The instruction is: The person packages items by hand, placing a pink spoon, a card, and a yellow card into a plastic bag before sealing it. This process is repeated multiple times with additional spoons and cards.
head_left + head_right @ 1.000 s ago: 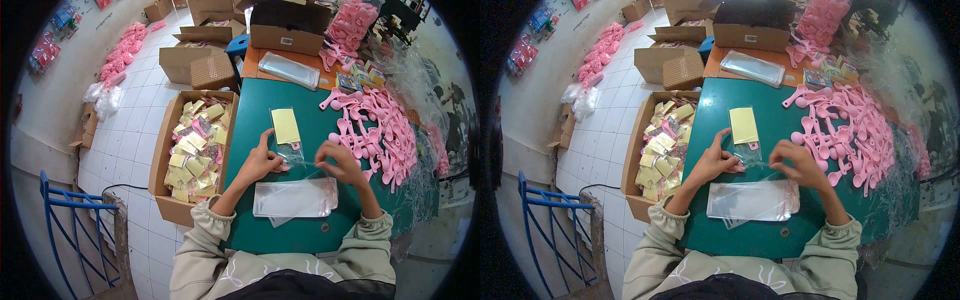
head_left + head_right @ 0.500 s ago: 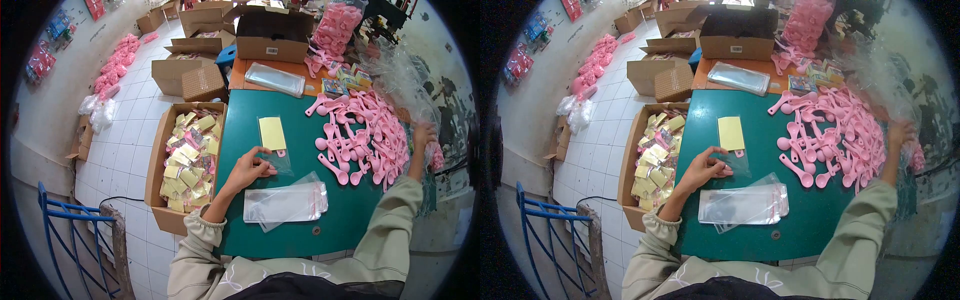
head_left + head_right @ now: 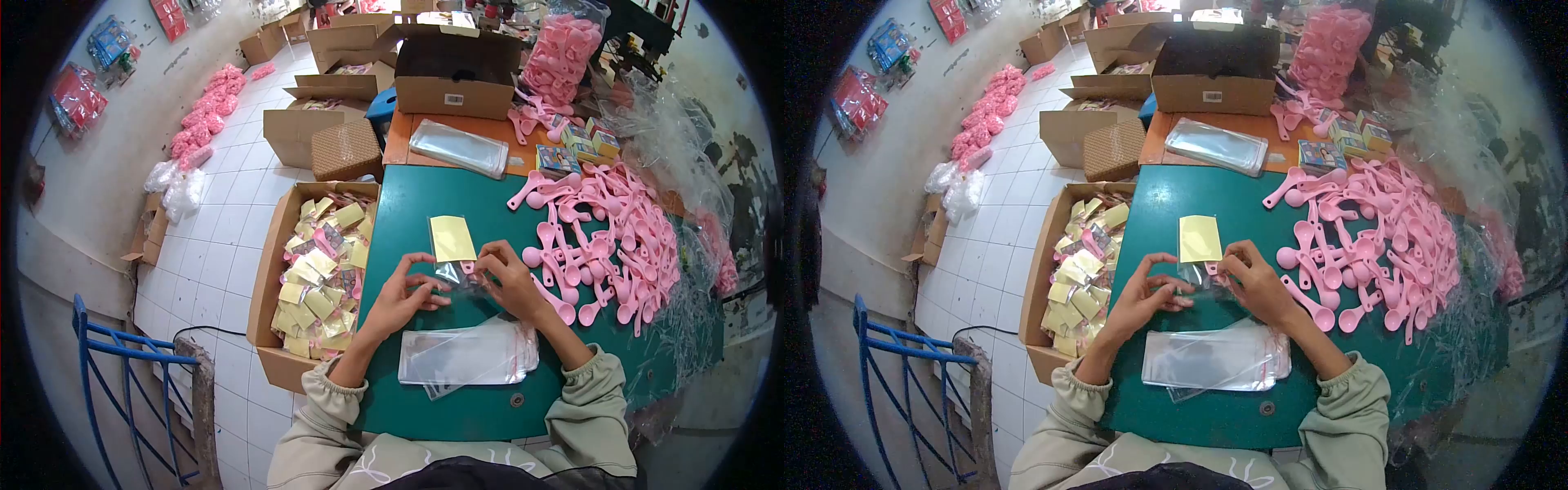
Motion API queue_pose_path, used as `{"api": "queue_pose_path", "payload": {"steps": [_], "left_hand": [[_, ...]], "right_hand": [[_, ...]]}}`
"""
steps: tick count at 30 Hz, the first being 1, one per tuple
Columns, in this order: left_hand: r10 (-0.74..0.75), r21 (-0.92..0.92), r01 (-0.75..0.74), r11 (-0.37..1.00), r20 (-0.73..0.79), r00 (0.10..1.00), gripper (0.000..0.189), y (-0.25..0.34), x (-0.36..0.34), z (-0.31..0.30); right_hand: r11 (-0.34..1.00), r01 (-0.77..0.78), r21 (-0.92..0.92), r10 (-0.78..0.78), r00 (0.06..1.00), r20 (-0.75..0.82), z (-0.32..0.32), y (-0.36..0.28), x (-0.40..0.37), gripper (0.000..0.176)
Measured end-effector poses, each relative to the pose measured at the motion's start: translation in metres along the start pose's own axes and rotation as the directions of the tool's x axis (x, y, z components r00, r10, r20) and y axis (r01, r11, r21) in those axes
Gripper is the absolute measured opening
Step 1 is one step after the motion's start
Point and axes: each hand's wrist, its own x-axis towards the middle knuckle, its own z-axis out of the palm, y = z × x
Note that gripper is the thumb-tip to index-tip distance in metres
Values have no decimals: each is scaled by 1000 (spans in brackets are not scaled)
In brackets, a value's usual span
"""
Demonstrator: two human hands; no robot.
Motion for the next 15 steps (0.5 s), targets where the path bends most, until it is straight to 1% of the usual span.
{"api": "queue_pose_path", "payload": {"steps": [2, 4, 5, 6, 7, 8, 10, 11, 12, 13, 14, 15], "left_hand": [[160, 258, -139, 956, -61, 985, 18, -9, 3, 7], [249, 460, -240, 855, 41, 968, 18, -14, 8, 6], [287, 549, -292, 783, 99, 953, 19, -15, 10, 6], [250, 479, -240, 845, 44, 967, 17, -15, 11, 8], [257, 488, -237, 840, 25, 966, 17, -15, 11, 8], [265, 499, -233, 835, 6, 964, 17, -16, 11, 8], [279, 511, -224, 830, -34, 960, 17, -18, 10, 7], [286, 512, -219, 831, -55, 957, 18, -20, 11, 7], [292, 512, -214, 832, -75, 953, 18, -21, 10, 7], [265, 516, -187, 836, -80, 961, 18, -20, 9, 7], [238, 521, -161, 839, -85, 967, 18, -16, 8, 7], [213, 525, -136, 840, -89, 973, 17, -14, 8, 7]], "right_hand": [[998, 0, 56, -1, 1000, 15, -2, 2, -4, 22], [996, 10, 88, -15, 998, 59, -6, 2, -5, 20], [991, -38, 126, 28, 996, 84, -10, 1, -4, 19], [983, -86, 163, 68, 991, 112, -13, -1, -3, 18], [971, -133, 199, 106, 984, 141, -15, -1, -2, 17], [942, -216, 258, 179, 971, 158, -13, -2, -3, 15], [851, -374, 369, 317, 926, 206, -8, -3, -6, 12], [749, -458, 479, 380, 889, 256, -5, -1, -6, 12], [625, -532, 572, 432, 845, 315, -1, 2, -7, 11], [482, -592, 646, 472, 796, 378, 2, 3, -8, 11], [461, -563, 686, 492, 805, 331, 7, 1, -7, 12], [469, -560, 683, 503, 805, 314, 9, 1, -7, 12]]}}
